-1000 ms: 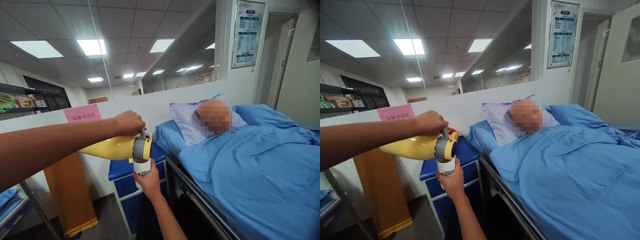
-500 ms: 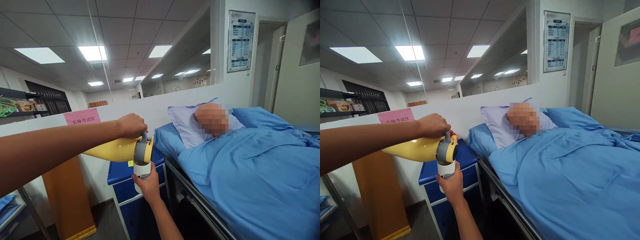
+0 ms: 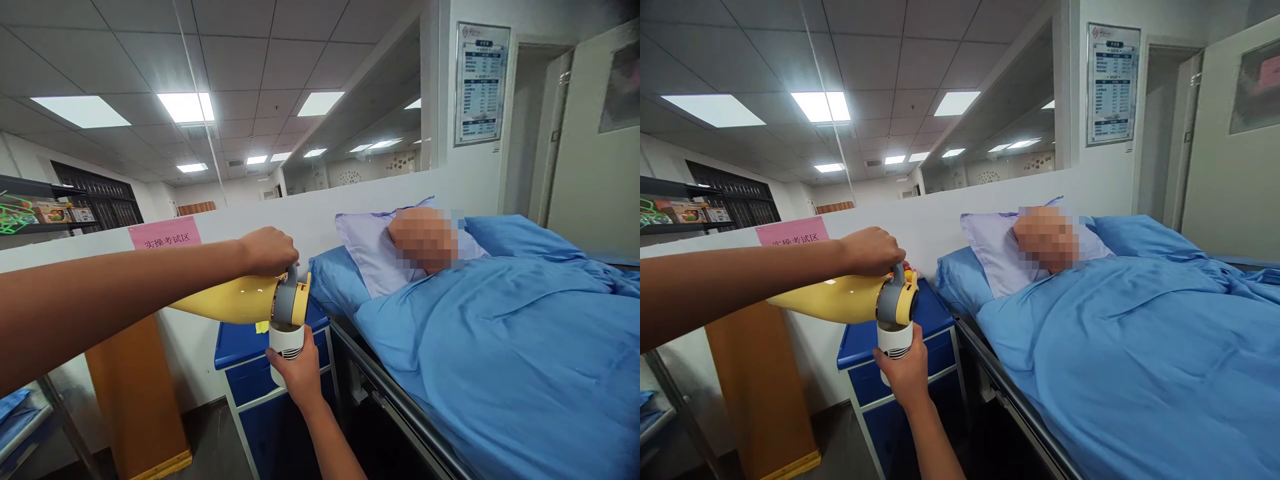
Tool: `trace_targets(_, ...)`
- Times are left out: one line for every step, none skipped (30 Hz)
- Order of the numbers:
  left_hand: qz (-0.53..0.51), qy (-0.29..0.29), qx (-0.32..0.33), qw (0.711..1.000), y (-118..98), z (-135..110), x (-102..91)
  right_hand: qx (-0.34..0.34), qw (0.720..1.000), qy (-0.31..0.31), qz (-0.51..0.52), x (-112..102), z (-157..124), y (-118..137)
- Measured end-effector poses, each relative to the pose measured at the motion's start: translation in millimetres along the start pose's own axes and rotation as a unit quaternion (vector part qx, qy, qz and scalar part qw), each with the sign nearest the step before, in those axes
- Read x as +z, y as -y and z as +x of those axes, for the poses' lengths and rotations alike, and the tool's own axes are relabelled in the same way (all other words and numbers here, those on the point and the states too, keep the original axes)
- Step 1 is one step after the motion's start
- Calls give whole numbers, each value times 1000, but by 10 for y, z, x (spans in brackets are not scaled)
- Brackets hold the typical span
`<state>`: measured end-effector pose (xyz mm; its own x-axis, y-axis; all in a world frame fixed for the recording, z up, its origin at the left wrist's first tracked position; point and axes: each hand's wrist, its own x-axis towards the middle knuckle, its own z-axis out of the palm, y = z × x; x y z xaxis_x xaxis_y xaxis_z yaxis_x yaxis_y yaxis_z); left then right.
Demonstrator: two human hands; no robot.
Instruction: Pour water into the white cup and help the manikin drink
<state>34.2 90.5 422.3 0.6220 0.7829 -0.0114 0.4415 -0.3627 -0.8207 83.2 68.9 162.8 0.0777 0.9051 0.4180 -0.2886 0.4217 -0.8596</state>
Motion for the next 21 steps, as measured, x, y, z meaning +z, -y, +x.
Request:
trace_targets(-1, -1, 0, 1000, -3, -1, -2, -1, 1000, 1, -1, -2, -2, -4)
trace_targets(-2, -2, 0, 1000, -7, -1, -5, -2, 1000, 2, -3, -4, -4, -8)
trace_targets(-3, -1, 0, 1000, -10, -1, -6, -2, 1000, 2, -4, -6, -6, -13)
trace_targets(-3, 1, 0, 1000, -13, -1, -8, -2, 1000, 2, -4, -9, -9, -18)
trace_targets(-4, 4, 0, 1000, -15, -1, -9, -3, 1000, 1, -5, -11, -10, -23)
trace_targets(-4, 6, -1, 1000, -16, 0, -11, -4, 1000, 0, -7, -13, -12, -26)
trace_targets(-4, 8, 0, 1000, -17, 2, -12, -5, 1000, 0, -9, -15, -13, -28)
trace_targets(-3, 9, 1, 1000, -16, 3, -14, -5, 1000, 2, -12, -16, -14, -28)
trace_targets(-3, 10, 2, 1000, -16, 5, -16, -4, 1000, 7, -12, -18, -15, -27)
trace_targets(-2, 11, 4, 1000, -15, 6, -18, -2, 1000, 11, -12, -19, -15, -25)
trace_targets(-2, 12, 4, 1000, -14, 8, -20, 0, 1000, 15, -10, -21, -15, -22)
trace_targets(-2, 12, 5, 1000, -13, 9, -21, 1, 1000, 17, -7, -22, -15, -19)
trace_targets(-3, 13, 5, 1000, -12, 10, -22, 2, 1000, 19, -4, -23, -16, -17)
trace_targets(-4, 14, 5, 1000, -12, 11, -21, 1, 1000, 17, -2, -23, -16, -15)
trace_targets(-4, 14, 5, 1000, -12, 13, -21, -1, 1000, 15, -1, -23, -17, -14)
trace_targets(-4, 14, 5, 1000, -12, 15, -20, -3, 1000, 12, 0, -21, -19, -14)
trace_targets(-3, 14, 4, 1000, -14, 17, -19, -6, 1000, 10, 1, -19, -21, -14)
trace_targets(-3, 13, 3, 1000, -15, 20, -19, -9, 1000, 10, 2, -16, -23, -15)
trace_targets(-3, 11, 3, 1000, -18, 23, -21, -11, 1000, 10, 3, -13, -26, -16)
trace_targets(-3, 11, 3, 1000, -22, 27, -25, -13, 1000, 10, 6, -11, -28, -16)
trace_targets(-5, 11, 5, 1000, -28, 30, -31, -13, 1000, 9, 8, -8, -30, -17)
